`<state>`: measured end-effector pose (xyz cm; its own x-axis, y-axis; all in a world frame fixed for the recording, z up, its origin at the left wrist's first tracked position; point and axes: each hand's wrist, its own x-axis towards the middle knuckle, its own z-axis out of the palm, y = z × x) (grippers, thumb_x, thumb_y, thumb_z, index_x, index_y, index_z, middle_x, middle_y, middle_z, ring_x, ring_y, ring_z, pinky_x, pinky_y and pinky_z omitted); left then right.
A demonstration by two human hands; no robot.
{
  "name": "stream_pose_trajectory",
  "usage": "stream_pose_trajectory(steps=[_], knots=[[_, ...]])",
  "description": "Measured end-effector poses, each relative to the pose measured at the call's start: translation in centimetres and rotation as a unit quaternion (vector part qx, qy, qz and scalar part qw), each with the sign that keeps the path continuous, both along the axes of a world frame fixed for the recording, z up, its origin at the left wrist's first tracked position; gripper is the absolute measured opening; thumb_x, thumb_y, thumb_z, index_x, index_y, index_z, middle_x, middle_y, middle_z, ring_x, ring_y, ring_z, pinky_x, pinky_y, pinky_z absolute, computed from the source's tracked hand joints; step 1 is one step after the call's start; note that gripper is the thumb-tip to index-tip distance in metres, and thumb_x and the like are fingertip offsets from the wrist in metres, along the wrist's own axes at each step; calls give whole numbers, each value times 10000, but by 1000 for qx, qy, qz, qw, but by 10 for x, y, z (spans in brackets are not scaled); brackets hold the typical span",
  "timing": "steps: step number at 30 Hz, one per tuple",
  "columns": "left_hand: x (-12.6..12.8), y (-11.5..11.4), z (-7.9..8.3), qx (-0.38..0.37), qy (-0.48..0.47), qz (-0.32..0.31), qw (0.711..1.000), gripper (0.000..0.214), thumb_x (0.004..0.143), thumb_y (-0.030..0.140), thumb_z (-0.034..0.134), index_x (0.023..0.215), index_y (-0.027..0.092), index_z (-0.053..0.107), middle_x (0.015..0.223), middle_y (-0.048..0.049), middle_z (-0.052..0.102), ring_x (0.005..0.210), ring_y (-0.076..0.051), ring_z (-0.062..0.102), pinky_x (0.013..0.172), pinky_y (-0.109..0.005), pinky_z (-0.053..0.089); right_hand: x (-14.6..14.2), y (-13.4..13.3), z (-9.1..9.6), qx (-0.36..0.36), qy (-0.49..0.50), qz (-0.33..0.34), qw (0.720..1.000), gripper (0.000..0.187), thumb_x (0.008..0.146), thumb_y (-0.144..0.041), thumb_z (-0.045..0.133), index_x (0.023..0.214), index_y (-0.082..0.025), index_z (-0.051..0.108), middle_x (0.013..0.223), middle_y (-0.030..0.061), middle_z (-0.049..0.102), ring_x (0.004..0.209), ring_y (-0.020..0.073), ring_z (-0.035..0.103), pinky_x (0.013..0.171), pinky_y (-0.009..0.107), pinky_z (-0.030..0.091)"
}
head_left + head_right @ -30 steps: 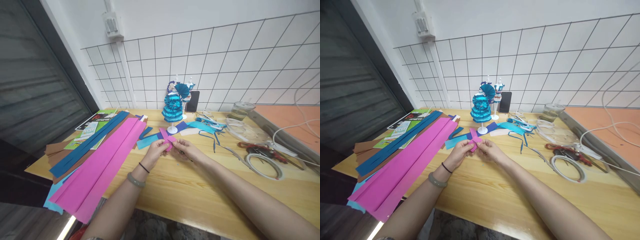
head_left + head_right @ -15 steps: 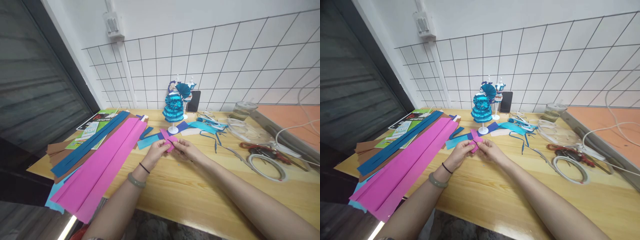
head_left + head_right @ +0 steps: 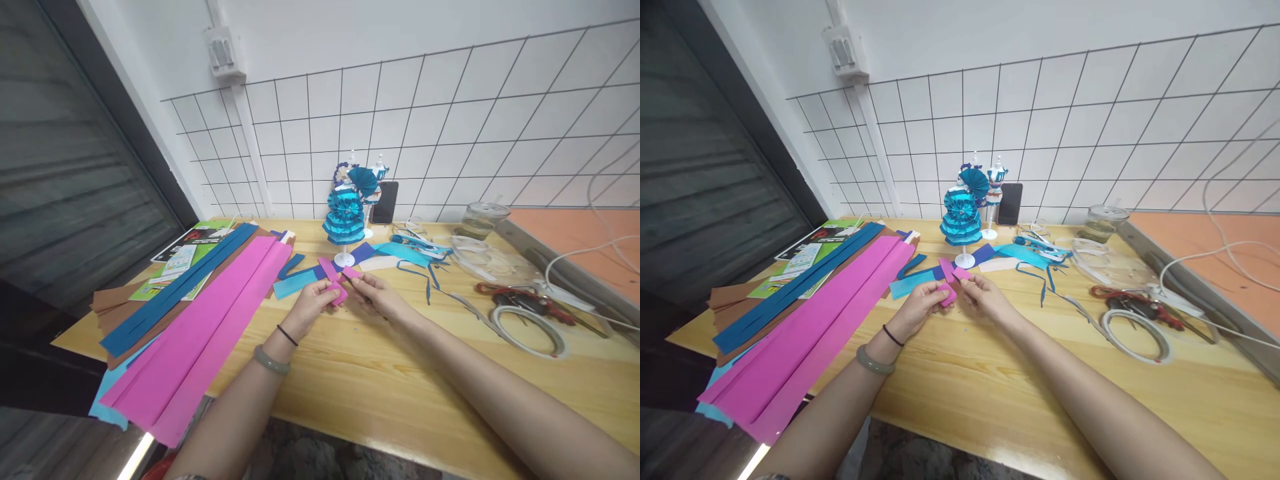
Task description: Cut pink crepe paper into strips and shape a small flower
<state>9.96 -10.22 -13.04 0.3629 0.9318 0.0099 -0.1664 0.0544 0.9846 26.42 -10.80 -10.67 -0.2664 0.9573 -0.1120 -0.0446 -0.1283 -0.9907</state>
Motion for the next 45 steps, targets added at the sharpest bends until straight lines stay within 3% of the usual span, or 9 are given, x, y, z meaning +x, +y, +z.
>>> stream_pose_trajectory(steps=[9,13,16,20,23,26,33,38,45], knots=[[1,2,0,-46,17,15,999,269,666,367,647,713,113,569,694,-42,598,599,-105,573,539,-205,402,85,7,10,1,42,-69,997,316,736,-498,548,808,-212,435,575,-62,394,365,33,196,335,180,127],[1,4,-2,-41,8,30,999,246,684,345,630,672,118,536,676,-26,585,595,-94,570,531,-193,396,107,8,9,37,-23,-143,989,392,725,-562,528,909,-219,478,520,-83,315,358,48,183,338,194,128],[1,6,-4,-48,4,46,998,248,679,341,633,668,116,530,675,-28,580,595,-92,568,531,-190,396,97,12,3,123,-169,-165,964,423,693,-495,606,984,-198,526,501,-73,360,383,73,289,374,211,224],[0,5,-1,-53,9,54,997,255,660,343,652,681,112,546,667,-29,576,582,-94,560,521,-193,391,64,23,-7,297,-368,-95,876,289,715,-339,604,960,-187,592,780,42,621,605,153,526,564,270,389],[0,-3,6,-20,14,-35,999,276,666,367,655,706,101,591,700,-55,603,614,-112,566,563,-219,419,38,34,-10,369,-429,7,824,266,768,-274,545,1025,-215,580,1037,78,625,869,215,575,712,289,405],[-1,-13,13,0,31,-185,982,297,662,376,668,741,92,637,747,-89,634,687,-149,589,671,-273,452,17,49,-6,349,-480,36,804,183,793,-288,530,933,-191,596,958,105,648,806,220,599,656,268,389],[-2,-15,9,-24,58,-259,964,365,605,431,705,771,108,663,762,-82,646,704,-156,593,739,-306,452,-50,99,22,351,-456,21,818,137,798,-247,500,811,-148,593,814,96,655,734,183,590,602,229,360],[-3,-10,3,-29,79,-259,962,398,597,458,699,783,108,662,765,-86,654,676,-149,598,687,-289,452,-85,98,34,352,-402,87,841,116,743,-155,526,825,-168,606,659,10,656,584,127,583,528,193,371],[0,-7,-2,-42,21,-187,981,453,587,439,713,849,94,581,764,-102,654,637,-151,610,637,-299,465,-23,48,22,275,-244,66,928,188,715,-342,612,800,-178,575,741,23,634,612,162,593,582,267,443]])
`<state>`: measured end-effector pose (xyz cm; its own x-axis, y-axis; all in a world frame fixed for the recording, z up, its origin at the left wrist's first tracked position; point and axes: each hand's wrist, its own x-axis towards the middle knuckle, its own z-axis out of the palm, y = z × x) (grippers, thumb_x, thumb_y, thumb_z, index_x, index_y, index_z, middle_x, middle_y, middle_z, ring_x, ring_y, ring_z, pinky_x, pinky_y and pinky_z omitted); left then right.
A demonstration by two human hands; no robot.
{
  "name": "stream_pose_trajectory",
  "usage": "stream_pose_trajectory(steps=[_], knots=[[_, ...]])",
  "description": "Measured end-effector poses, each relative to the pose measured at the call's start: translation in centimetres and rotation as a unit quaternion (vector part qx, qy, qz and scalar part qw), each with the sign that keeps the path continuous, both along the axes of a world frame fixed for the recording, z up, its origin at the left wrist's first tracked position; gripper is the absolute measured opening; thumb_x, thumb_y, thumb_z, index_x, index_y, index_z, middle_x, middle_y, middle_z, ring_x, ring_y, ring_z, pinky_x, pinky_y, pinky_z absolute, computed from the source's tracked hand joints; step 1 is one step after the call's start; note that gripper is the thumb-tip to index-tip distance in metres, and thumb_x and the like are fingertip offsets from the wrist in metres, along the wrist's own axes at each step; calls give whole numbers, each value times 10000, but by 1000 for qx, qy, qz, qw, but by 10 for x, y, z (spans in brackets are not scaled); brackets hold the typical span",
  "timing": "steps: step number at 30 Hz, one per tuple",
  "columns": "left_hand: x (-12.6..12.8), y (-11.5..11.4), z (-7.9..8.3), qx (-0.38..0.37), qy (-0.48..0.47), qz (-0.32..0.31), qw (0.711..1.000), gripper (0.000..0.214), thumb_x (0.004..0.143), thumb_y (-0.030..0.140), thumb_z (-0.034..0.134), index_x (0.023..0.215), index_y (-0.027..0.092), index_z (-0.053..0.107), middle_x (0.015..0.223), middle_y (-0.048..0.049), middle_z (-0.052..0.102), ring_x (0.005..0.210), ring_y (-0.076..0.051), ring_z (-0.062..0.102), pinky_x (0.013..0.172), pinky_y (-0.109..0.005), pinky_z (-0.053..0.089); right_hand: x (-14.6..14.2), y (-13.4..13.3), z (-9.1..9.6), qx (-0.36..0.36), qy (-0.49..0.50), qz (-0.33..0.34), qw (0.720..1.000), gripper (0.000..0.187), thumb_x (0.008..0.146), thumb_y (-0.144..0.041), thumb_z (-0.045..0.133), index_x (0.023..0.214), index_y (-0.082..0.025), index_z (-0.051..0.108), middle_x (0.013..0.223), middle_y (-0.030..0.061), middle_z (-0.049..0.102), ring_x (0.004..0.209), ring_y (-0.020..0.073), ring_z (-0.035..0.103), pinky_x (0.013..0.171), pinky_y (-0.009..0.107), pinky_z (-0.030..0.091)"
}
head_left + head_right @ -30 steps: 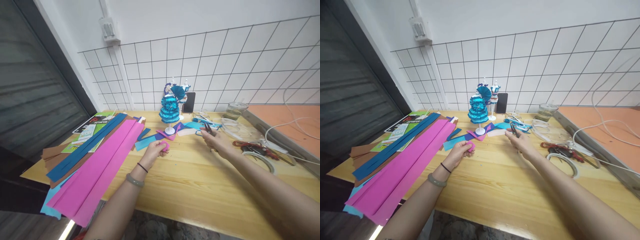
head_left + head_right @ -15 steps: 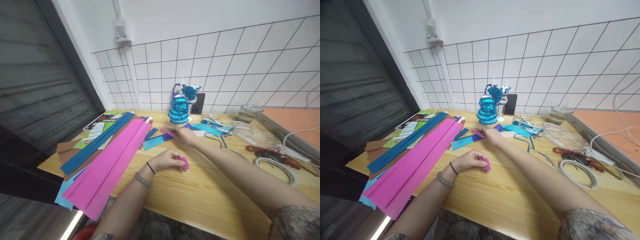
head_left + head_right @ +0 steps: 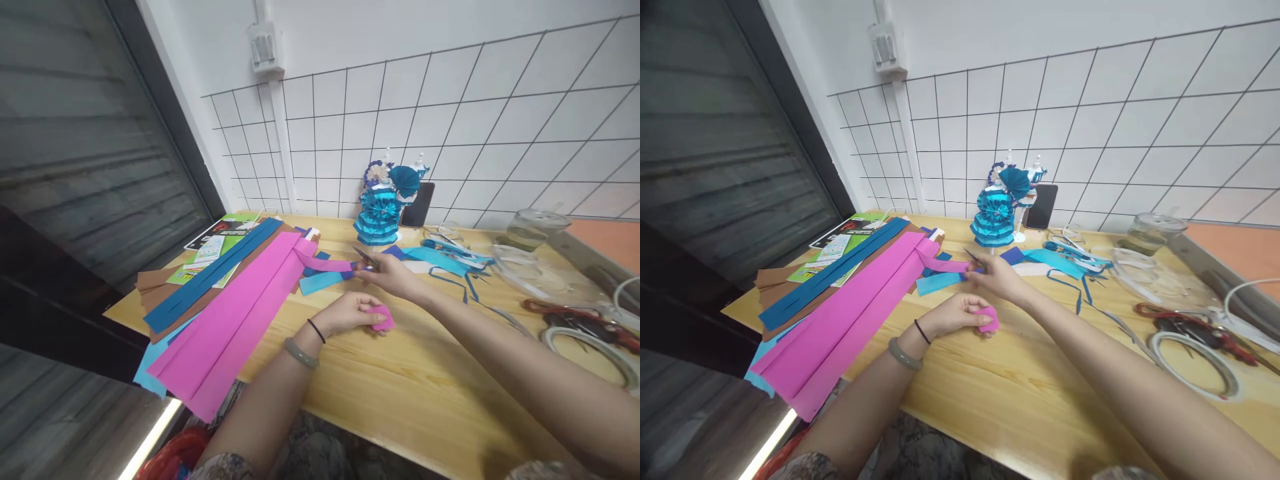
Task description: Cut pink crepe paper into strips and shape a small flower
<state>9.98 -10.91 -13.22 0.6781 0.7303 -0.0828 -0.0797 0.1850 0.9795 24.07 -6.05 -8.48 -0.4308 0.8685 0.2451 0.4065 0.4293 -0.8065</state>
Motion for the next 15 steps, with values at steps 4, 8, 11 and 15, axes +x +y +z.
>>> stream_pose_trajectory(steps=[4,8,11,15], knots=[[4,1,-3,-4,-13,18,1000,480,593,401,724,906,123,491,703,-89,657,606,-169,625,583,-296,475,46,-39,-11,-105,56,-76,990,329,671,-495,642,725,-187,540,659,49,629,667,212,596,652,313,444],[7,-3,-4,10,11,28,1000,627,621,369,715,1126,136,426,681,-70,662,572,-169,628,582,-297,483,60,-73,-31,-171,100,-88,976,363,640,-504,666,681,-201,471,764,73,656,742,225,596,691,321,442],[9,-8,-2,39,51,13,998,815,657,349,695,1328,161,273,658,-55,661,595,-176,638,601,-282,476,55,-86,-44,-180,128,-69,973,328,674,-455,653,687,-197,449,784,58,651,739,200,585,695,309,431],[12,-12,0,61,77,1,995,877,675,325,681,1382,169,184,668,-57,665,615,-174,635,599,-275,472,50,-88,-50,-179,156,-70,969,294,697,-410,636,676,-198,433,735,30,631,698,178,574,669,294,422]])
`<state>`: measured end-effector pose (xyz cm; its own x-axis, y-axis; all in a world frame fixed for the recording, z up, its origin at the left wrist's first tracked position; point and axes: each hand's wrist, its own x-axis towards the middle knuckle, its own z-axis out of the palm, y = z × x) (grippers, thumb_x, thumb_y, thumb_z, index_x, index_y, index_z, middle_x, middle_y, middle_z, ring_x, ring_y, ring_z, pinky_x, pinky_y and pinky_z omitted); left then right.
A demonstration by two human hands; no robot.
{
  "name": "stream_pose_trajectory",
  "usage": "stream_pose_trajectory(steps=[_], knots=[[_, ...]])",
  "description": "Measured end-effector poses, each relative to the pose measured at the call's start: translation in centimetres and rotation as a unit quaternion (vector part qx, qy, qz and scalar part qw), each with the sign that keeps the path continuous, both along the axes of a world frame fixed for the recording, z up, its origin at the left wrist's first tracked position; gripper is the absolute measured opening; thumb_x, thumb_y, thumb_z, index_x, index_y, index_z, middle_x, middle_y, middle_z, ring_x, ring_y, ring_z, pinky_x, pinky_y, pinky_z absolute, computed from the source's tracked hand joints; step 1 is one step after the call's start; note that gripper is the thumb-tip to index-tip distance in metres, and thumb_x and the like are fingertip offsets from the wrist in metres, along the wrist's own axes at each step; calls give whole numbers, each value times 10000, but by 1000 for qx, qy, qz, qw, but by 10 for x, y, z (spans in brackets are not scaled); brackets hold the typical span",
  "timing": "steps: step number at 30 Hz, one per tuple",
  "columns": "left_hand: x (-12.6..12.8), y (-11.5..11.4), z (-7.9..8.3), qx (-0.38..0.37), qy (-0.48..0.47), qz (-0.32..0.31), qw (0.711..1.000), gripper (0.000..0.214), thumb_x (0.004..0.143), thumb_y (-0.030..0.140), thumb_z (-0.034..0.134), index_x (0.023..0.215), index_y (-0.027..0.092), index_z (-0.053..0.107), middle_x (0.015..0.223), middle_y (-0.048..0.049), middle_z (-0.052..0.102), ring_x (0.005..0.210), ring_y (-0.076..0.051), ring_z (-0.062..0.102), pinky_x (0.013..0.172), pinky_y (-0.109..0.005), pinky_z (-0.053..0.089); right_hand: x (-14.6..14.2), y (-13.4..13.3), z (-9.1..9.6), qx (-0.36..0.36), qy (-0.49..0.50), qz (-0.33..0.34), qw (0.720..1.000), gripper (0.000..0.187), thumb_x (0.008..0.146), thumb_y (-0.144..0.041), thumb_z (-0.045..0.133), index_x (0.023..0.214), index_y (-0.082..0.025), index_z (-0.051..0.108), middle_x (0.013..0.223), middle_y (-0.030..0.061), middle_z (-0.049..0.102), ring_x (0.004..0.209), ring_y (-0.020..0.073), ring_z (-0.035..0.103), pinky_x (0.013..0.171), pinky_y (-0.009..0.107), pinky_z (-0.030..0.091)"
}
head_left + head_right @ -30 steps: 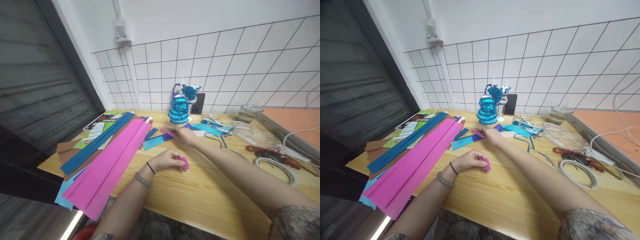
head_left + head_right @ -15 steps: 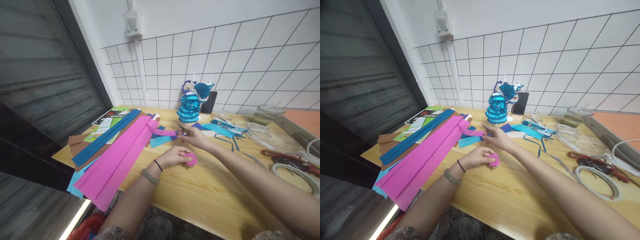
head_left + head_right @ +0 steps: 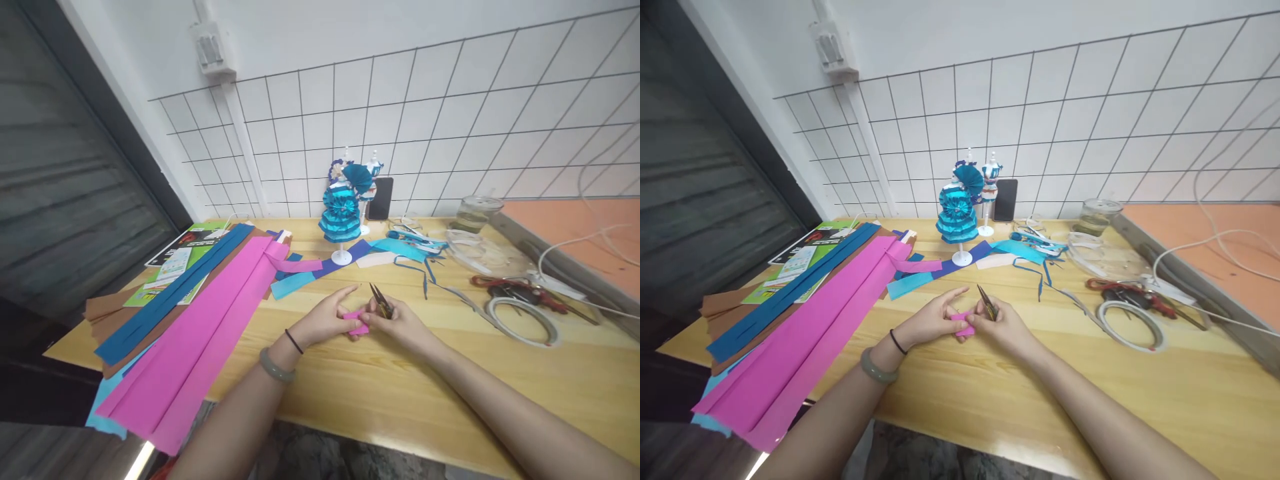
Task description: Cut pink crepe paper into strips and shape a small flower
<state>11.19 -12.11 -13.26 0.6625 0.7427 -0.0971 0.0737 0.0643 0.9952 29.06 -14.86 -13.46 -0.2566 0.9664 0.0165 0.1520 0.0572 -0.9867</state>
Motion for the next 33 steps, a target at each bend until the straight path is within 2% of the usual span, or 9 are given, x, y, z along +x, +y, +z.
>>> stream_pose_trajectory(steps=[4,7,14,19,29,33], knots=[[3,-1,-3,0,10,5,1000,879,666,304,686,1379,148,196,645,-42,654,595,-159,623,605,-276,470,-1,1,2,-17,35,19,999,277,700,-388,639,713,-201,435,672,0,605,625,153,560,620,273,417],[6,-1,-5,1,9,13,1000,838,680,292,672,1374,176,216,628,-18,636,583,-148,610,602,-279,467,-2,0,2,-20,38,25,999,250,715,-371,628,723,-196,449,633,-9,589,611,146,552,612,265,411],[11,-1,2,-23,-12,51,998,822,688,298,666,1364,145,224,723,-46,657,575,-116,588,629,-273,453,0,5,-2,8,32,-58,998,258,662,-362,661,688,-181,480,619,-7,569,591,134,519,603,261,399],[11,5,-2,-25,-18,90,995,739,672,324,679,1287,97,339,674,-43,646,574,-130,592,625,-277,450,2,11,-6,24,28,-115,993,293,637,-407,670,667,-177,490,657,10,572,606,135,516,601,263,400],[12,5,2,-5,5,107,994,709,658,345,685,1247,75,398,568,-11,628,548,-130,577,626,-268,434,-4,8,-4,26,10,-133,991,307,604,-428,644,665,-191,459,566,-32,472,531,110,430,517,238,338],[14,6,1,0,4,126,992,572,635,350,702,1110,95,509,649,-44,663,593,-142,604,626,-260,438,-3,8,-3,30,11,-139,990,291,605,-401,650,667,-185,465,571,-34,465,523,103,414,515,237,334]])
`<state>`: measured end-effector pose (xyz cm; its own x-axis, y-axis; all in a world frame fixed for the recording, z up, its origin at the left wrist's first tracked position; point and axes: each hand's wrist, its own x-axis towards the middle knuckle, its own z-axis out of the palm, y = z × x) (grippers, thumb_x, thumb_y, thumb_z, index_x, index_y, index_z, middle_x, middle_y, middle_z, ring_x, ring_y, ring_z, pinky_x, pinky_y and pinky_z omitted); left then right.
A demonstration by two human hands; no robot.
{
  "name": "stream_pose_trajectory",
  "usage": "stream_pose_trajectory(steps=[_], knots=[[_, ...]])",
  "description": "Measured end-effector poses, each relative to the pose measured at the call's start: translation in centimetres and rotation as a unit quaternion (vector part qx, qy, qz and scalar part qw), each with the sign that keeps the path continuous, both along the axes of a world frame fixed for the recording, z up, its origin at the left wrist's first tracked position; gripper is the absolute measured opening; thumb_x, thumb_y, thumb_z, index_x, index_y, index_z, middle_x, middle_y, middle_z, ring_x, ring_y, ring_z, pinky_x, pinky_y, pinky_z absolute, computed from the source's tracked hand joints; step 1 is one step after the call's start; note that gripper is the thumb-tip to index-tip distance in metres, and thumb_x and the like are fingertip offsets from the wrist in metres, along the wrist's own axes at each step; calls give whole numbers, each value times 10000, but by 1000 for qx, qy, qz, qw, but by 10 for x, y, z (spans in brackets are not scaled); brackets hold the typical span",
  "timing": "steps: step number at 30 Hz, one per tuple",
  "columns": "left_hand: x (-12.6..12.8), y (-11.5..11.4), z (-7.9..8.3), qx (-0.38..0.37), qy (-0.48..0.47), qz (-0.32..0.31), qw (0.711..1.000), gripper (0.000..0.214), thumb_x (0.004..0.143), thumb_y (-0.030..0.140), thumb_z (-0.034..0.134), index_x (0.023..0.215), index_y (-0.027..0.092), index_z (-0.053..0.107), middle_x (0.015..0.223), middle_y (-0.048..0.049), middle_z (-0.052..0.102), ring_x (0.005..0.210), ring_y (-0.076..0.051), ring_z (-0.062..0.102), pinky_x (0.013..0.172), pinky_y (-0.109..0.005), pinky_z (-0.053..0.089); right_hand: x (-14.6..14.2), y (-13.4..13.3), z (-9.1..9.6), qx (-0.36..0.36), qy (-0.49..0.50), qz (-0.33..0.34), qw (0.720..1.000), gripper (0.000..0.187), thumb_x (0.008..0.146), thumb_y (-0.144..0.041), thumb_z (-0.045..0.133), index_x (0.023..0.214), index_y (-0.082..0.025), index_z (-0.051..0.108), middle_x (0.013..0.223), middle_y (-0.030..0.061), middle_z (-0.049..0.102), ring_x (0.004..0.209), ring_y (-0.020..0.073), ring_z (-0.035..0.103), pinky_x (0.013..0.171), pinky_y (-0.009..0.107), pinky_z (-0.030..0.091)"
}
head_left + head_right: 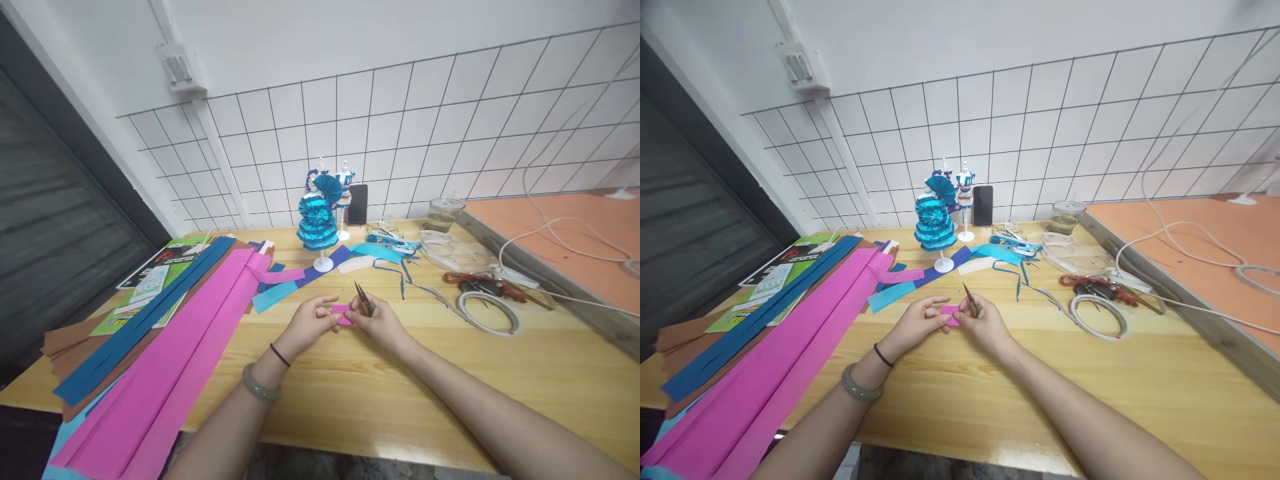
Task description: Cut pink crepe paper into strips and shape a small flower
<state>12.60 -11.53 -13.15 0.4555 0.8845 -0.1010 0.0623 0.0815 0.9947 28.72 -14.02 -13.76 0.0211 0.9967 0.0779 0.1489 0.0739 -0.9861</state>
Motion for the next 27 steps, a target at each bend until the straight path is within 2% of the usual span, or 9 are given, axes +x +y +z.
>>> stream_pose_trajectory(steps=[3,6,10,16,21,27], knots=[[1,2,-1,13,-4,29,999,369,619,367,708,845,101,585,659,-49,662,581,-123,590,579,-224,419,1,0,1,2,3,-3,1000,291,589,-374,677,672,-179,478,566,-40,455,518,99,412,521,238,346],[1,3,-2,9,-10,35,999,318,604,381,713,694,109,576,601,-37,646,524,-105,567,539,-213,408,1,1,2,0,4,-6,1000,303,580,-378,693,665,-176,485,573,-34,473,519,101,428,530,242,363],[0,5,-1,-13,-25,44,999,338,577,395,726,677,113,570,613,-53,657,526,-121,592,536,-223,422,2,2,1,7,3,-3,1000,299,627,-420,660,653,-171,497,582,-19,499,547,112,455,548,244,374],[2,4,-2,-28,-47,23,998,343,594,394,716,695,121,535,654,-80,677,586,-149,629,556,-231,439,0,2,2,-3,-5,-4,1000,342,552,-418,709,664,-174,497,583,-32,483,518,102,446,525,242,378],[3,5,-6,-19,-48,-3,999,314,635,380,689,730,115,549,704,-89,684,633,-154,641,572,-226,444,0,2,3,-12,-1,-2,1000,334,551,-391,712,658,-176,479,545,-50,449,482,89,410,499,238,369],[4,5,-4,-16,-45,40,998,330,595,385,712,690,119,543,631,-51,654,563,-135,613,541,-220,425,1,3,0,6,-2,-1,1000,301,601,-413,673,674,-178,499,593,-15,515,548,119,482,549,256,404]])
